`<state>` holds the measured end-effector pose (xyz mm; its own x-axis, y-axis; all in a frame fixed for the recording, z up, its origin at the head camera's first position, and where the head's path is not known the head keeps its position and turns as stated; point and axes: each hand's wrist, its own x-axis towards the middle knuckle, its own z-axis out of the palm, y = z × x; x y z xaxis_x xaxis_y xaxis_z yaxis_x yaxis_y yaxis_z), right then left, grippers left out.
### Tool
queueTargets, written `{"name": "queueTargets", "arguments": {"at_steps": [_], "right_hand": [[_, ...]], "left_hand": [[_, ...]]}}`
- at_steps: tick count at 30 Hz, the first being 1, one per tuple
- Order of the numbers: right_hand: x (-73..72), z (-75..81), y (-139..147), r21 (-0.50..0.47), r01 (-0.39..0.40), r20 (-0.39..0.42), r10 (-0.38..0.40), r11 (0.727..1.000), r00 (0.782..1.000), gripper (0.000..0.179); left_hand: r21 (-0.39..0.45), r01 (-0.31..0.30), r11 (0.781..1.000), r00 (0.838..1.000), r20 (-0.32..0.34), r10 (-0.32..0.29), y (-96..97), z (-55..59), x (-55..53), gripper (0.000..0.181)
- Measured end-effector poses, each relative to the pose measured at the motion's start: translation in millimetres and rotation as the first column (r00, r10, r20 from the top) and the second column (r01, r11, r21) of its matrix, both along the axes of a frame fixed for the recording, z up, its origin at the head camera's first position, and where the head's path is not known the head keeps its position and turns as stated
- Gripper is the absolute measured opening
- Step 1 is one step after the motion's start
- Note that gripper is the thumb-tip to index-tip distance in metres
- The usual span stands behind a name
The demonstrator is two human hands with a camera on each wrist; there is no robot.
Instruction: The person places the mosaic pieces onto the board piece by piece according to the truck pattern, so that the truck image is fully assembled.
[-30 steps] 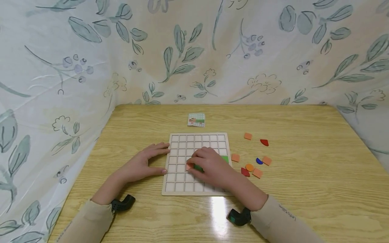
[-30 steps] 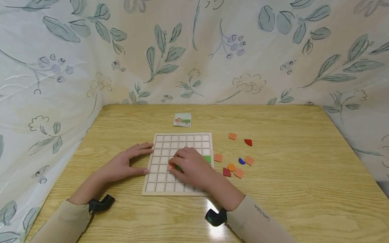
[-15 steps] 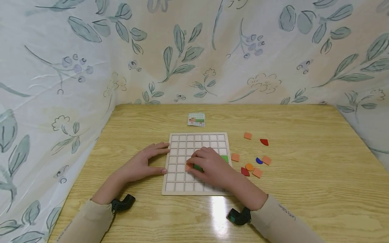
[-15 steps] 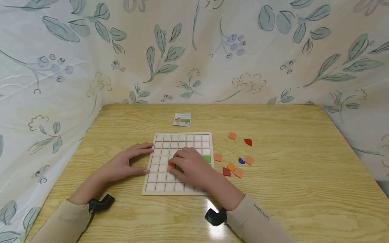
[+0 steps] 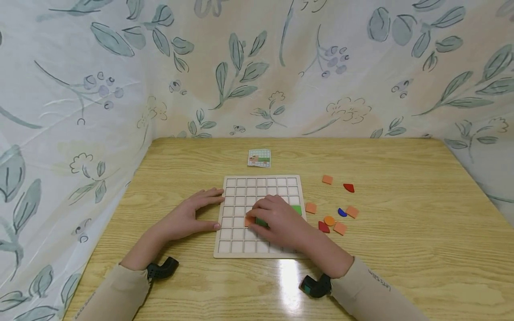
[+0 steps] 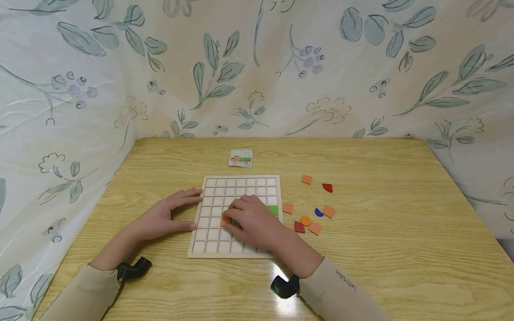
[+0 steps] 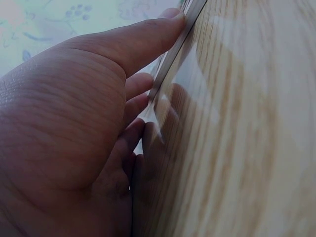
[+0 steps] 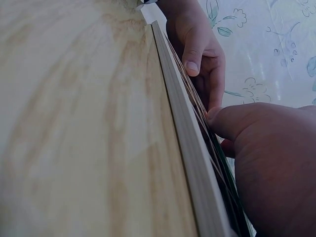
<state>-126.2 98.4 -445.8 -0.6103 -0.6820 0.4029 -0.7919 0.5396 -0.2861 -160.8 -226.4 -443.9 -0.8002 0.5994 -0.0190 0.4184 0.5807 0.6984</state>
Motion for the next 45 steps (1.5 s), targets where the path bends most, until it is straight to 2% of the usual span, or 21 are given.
{"name": "queueTargets", "arguments": {"at_steps": [6,15,25,37,45], "right_hand": [[1.2,-1.0,1,0.009,-0.003,0.002,0.003,1.0,1.0,0.017],[1.7,3.5,4,0.019,0.001,-0.03,0.0,1.0,1.0,0.02],[5.1,4.9,22,-0.012,0.052,-0.026,-0.052,0.999,0.998,0.025],[10.8,2.4,57,-0.018,0.146,-0.022,-0.146,0.989,0.989,0.03],[15.7,0.4,89,-0.038,0.22,-0.031,-0.221,0.975,0.975,0.03]], "left_hand": [[0.002,0.0,1.0,1.0,0.004,0.0,0.3,-0.3,1.4,0.078],[0.009,-0.006,1.0,1.0,0.006,0.006,-0.2,5.0,3.0,0.077],[0.003,-0.003,1.0,1.0,-0.003,0.003,1.5,5.9,4.0,0.077],[-0.001,-0.002,1.0,1.0,0.0,0.002,2.0,3.3,4.3,0.078],[-0.007,-0.007,1.0,1.0,-0.002,0.007,1.8,1.8,5.5,0.079]]}}
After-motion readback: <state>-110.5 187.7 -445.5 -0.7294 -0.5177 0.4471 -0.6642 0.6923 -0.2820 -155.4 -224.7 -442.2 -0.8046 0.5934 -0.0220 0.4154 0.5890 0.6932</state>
